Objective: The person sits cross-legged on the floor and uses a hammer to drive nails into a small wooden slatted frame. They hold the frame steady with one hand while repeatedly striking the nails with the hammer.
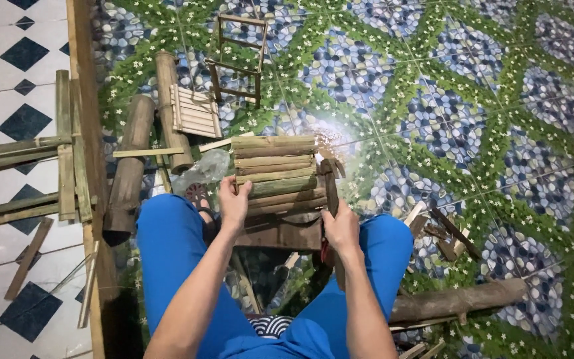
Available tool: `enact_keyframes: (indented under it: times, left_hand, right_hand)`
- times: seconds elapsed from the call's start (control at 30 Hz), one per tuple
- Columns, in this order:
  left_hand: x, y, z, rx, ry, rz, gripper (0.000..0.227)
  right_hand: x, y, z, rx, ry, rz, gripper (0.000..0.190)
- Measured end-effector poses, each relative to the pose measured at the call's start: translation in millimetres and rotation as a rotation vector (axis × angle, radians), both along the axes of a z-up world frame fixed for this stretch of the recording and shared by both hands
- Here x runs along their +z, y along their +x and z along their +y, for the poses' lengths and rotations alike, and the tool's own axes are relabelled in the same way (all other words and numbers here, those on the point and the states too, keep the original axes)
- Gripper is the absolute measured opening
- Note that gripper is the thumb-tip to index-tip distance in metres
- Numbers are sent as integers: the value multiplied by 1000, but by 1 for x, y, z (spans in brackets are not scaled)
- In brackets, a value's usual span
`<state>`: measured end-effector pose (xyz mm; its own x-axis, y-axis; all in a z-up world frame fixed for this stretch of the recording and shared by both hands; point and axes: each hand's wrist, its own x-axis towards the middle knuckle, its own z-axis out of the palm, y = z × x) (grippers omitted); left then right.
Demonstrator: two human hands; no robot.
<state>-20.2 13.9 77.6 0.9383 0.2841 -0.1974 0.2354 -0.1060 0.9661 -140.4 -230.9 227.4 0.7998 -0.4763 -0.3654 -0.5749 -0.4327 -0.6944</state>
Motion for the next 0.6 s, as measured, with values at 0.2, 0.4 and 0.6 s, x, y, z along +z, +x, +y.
enact_keyframes:
  times: [0.2,0.4,0.6]
  left_hand:
    - [-67,14,3,44,-44,73,44]
    - [-79,24,0,-40,92,274,59]
    - [-79,23,-5,-91,92,260,43]
  right_hand:
    - [-4,4,8,62,-84,89,25]
    - [-18,1,1,3,6,57,17]
    - [-15,0,-4,-87,103,-63,8]
